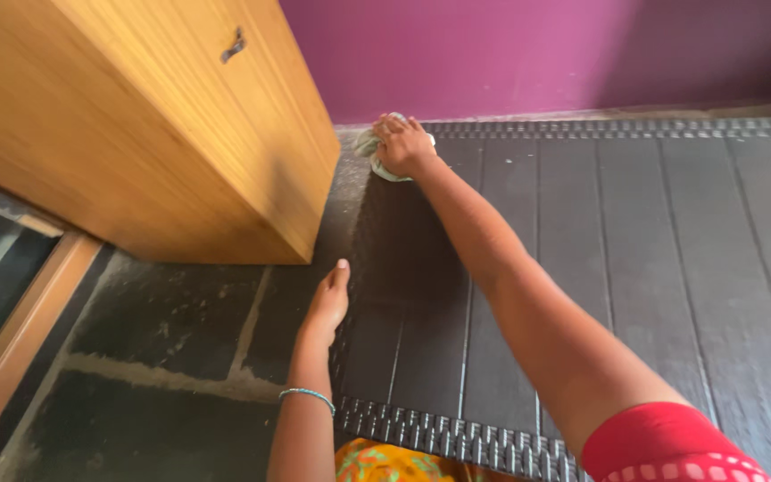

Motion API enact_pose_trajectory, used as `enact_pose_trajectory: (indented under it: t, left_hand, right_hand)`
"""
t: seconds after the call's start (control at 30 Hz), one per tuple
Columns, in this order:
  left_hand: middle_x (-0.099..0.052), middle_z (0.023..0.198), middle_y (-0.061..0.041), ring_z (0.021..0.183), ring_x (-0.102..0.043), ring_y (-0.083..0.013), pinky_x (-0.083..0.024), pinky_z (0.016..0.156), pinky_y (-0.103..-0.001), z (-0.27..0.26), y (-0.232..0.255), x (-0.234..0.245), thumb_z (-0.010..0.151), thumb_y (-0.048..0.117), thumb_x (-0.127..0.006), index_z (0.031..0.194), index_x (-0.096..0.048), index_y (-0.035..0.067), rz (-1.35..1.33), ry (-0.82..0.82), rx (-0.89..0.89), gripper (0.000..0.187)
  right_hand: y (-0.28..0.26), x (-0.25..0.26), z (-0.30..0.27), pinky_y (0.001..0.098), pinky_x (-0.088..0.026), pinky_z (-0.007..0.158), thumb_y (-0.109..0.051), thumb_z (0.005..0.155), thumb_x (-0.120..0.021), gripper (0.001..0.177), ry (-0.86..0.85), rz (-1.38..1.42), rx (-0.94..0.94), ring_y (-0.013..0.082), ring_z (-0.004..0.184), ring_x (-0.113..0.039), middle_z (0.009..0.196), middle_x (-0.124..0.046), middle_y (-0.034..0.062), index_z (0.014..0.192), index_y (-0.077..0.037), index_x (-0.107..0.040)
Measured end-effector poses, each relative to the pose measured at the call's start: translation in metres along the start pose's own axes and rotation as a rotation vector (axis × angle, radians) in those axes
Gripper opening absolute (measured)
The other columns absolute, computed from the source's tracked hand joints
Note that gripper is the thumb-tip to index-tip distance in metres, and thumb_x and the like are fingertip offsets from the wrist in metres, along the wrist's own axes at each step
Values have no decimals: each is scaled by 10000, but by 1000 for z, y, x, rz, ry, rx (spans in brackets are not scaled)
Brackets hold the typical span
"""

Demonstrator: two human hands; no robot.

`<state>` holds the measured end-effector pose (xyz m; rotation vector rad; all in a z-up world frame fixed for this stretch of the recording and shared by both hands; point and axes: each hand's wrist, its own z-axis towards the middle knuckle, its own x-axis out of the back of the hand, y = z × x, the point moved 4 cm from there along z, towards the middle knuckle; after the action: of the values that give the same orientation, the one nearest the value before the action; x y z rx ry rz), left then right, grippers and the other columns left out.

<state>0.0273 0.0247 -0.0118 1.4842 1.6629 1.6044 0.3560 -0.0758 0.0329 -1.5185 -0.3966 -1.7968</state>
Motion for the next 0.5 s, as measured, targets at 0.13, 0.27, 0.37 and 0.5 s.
enact_pose_trajectory:
  t: [0.13,0.27,0.37,0.5]
  left_hand:
    - [-567,1501,-159,1439,-481,-279,-352,1171,-380,5,-9,4,1002,594,-428,1436,-556,10,48,11,-2,739]
    - [-558,1513,-174,1447,-481,-290,-354,1177,-386,8,-7,4,1015,596,-416,1443,-553,-3,70,5,-14,748]
    - [-538,1528,-173,1456,-468,-291,-343,1182,-390,5,-4,6,1014,593,-406,1455,-533,3,68,-11,3,748]
    - [-459,1567,-164,1478,-392,-303,-302,1184,-412,-2,-1,3,1022,579,-362,1494,-482,39,98,-25,93,727]
  right_hand:
    - [45,31,-43,469,-201,1240,-278,982,-415,576,-18,18,99,221,1498,-335,1618,-395,31,1553,-201,-425]
    - [141,86,-118,490,-287,1219,-140,931,-475,571,70,-32,164,198,1475,-415,1583,-504,26,1499,-160,-529]
    - [217,137,-198,439,-416,1168,-68,856,-569,527,194,-114,126,274,1367,-527,1492,-605,79,1365,-133,-690]
    - [292,187,-299,436,-458,1115,-96,831,-674,434,313,-309,22,225,1276,-607,1360,-677,46,1253,-149,-760]
